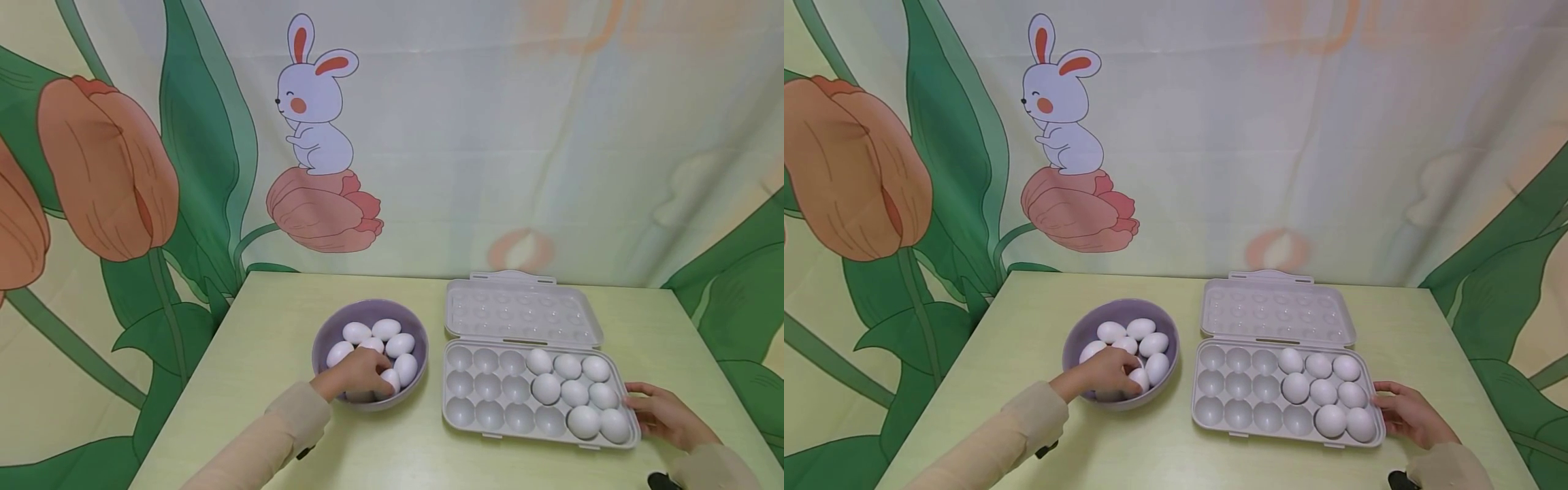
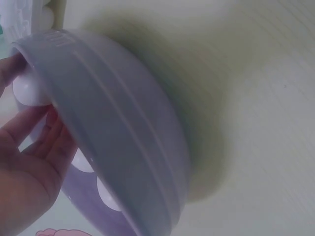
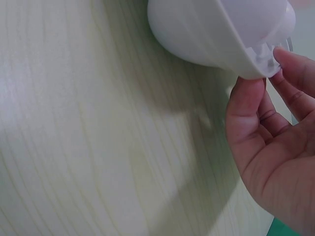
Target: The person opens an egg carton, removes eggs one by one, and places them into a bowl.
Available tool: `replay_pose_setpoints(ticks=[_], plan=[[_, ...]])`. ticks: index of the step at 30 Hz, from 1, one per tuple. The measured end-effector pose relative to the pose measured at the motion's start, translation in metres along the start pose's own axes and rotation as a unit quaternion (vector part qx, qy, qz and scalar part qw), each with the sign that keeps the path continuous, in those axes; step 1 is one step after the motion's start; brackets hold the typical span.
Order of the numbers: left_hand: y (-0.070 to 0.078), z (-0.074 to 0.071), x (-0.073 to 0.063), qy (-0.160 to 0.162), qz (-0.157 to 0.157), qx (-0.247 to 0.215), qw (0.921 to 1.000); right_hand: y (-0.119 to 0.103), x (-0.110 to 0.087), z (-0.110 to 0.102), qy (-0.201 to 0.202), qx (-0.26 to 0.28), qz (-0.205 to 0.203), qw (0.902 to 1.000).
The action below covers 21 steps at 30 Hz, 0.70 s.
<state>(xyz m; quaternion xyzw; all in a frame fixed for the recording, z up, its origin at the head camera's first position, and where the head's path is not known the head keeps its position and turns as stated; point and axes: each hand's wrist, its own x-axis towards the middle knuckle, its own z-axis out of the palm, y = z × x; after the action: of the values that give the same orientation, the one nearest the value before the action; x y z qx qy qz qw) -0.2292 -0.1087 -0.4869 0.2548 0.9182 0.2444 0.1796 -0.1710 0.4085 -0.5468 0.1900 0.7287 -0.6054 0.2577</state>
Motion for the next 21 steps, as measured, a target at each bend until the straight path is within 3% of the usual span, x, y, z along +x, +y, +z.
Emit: replay_pose_setpoints(ticks=[7,15,21], plan=[[0.0007,0.0024,0.0003,0.009,-0.001,0.022,0.9997,0.0,0.0006,0.0004,0.005,-0.005,0.005,1.0],[0.0,0.0068,0.0007,0.028,0.026,0.04,0.9985,0.0013,0.0002,0.001,0.007,-0.008,0.0,0.9999],[0.0006,0.0098,0.0023,0.034,0.021,0.053,0.9978,0.0013,-0.0004,0.0013,0.003,-0.003,-0.002,1.0]])
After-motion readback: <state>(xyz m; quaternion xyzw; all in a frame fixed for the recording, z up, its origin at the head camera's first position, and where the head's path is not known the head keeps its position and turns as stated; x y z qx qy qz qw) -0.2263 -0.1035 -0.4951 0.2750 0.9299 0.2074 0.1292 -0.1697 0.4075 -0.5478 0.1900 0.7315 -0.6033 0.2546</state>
